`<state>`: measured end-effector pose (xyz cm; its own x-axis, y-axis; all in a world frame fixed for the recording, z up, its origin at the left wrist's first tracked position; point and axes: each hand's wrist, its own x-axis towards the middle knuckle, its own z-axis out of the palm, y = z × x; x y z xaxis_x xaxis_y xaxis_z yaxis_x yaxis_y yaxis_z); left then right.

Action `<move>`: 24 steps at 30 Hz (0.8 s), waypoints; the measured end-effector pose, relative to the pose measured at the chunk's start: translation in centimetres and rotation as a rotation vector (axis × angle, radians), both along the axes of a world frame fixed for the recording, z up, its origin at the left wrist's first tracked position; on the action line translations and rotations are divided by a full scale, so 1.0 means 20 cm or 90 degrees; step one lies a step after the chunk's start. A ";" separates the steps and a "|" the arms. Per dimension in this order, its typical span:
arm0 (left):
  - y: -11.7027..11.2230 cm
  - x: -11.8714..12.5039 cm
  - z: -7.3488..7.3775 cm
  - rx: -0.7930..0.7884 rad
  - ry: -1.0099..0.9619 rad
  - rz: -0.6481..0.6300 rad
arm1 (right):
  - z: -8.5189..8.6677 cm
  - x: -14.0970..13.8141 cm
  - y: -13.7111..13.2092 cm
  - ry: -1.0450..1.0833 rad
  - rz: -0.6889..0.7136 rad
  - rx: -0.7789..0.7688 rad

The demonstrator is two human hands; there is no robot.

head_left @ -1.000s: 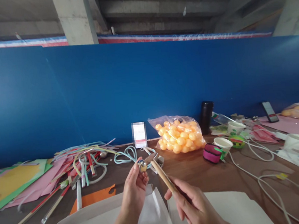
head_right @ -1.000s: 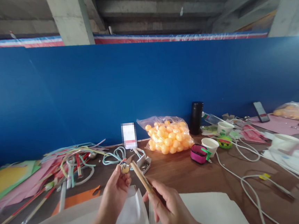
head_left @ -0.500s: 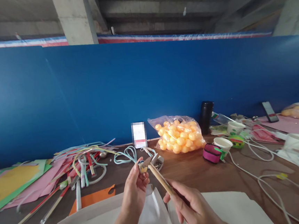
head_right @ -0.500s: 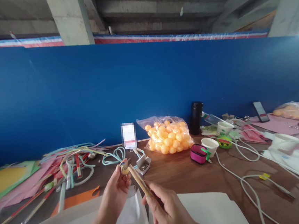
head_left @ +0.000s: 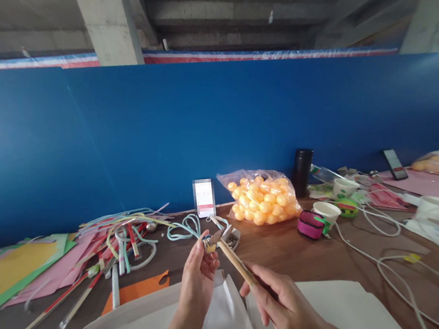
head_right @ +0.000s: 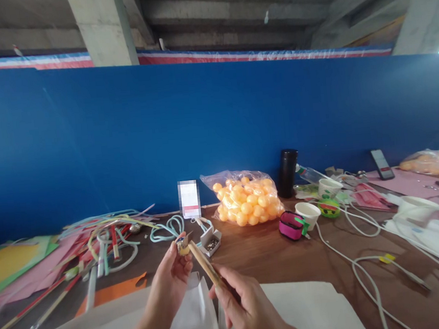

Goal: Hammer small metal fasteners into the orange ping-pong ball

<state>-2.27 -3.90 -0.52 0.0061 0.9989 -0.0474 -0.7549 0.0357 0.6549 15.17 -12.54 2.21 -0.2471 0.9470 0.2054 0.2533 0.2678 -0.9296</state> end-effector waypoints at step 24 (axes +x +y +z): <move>0.01 0.00 -0.01 0.023 0.002 0.034 | -0.01 0.01 0.00 -0.014 0.006 0.018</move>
<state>-2.32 -3.78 -0.78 -0.0473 0.9988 -0.0108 -0.7525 -0.0285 0.6579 15.28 -12.52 2.07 -0.2614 0.9382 0.2270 0.2706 0.2969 -0.9158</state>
